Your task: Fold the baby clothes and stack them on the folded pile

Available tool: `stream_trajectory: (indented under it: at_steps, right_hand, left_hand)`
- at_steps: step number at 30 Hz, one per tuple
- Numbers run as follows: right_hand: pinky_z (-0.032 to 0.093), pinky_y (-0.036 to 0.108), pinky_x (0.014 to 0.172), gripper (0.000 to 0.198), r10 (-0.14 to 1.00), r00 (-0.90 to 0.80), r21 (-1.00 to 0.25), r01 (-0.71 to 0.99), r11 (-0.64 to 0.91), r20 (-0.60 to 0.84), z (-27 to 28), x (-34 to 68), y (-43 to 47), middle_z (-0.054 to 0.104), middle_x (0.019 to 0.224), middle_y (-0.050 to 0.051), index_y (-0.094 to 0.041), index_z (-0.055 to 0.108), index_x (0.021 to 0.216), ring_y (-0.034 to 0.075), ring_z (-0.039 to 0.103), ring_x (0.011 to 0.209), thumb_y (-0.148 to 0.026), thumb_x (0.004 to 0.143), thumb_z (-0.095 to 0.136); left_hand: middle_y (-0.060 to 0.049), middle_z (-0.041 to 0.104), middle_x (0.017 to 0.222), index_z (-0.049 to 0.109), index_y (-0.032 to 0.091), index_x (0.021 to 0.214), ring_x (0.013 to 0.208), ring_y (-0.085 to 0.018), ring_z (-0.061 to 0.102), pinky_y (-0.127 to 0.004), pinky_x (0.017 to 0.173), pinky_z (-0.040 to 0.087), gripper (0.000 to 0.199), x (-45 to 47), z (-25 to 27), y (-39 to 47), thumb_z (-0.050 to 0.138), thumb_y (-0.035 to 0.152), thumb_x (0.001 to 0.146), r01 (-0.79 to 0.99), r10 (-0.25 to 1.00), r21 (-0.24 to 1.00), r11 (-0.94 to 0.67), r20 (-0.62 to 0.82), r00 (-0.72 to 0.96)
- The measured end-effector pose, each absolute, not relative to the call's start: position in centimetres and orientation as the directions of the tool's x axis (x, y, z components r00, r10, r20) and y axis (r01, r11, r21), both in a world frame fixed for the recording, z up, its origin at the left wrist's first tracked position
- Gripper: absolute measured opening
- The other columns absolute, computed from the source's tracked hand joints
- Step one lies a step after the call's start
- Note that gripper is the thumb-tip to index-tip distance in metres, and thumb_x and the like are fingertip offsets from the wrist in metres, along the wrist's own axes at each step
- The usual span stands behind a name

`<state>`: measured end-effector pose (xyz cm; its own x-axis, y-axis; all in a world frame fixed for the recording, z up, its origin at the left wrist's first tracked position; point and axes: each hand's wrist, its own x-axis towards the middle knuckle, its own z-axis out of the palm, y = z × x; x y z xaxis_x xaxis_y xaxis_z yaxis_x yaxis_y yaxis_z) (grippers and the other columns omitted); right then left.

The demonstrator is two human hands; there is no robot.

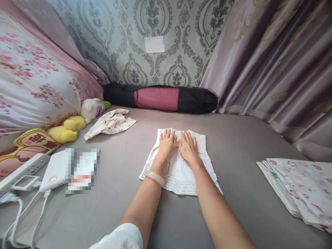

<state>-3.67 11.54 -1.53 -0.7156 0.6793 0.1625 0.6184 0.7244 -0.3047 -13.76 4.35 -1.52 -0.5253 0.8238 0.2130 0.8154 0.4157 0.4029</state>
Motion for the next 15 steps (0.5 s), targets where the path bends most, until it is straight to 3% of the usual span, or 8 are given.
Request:
stream_trajectory:
  at_steps: [5,15]
  right_hand:
    - [0.01,0.045,0.118,0.056,0.715,-0.691,-0.307,0.661,0.685,0.109,-1.85,-3.57,11.66,0.027,0.157,0.013,-0.008,0.035,0.148,0.025,0.019,0.146,-0.032,0.1,0.024]
    - [0.01,0.043,0.119,0.057,0.721,-0.689,-0.294,0.676,0.675,0.073,-1.21,-3.48,11.51,0.026,0.158,0.012,-0.007,0.033,0.149,0.024,0.019,0.147,-0.033,0.1,0.021]
  left_hand:
    - [-0.02,0.04,0.15,0.043,0.009,0.142,0.143,-0.031,0.029,-0.05,0.118,0.016,0.052,-13.87,-2.09,4.5,0.031,0.035,0.099,0.798,0.821,0.378,0.47,0.144,-0.552]
    - [-0.019,0.044,0.147,0.046,0.009,0.138,0.141,-0.029,0.035,-0.049,0.117,0.021,0.049,-14.03,-1.83,4.22,0.029,0.035,0.099,0.813,0.819,0.346,0.469,0.174,-0.547]
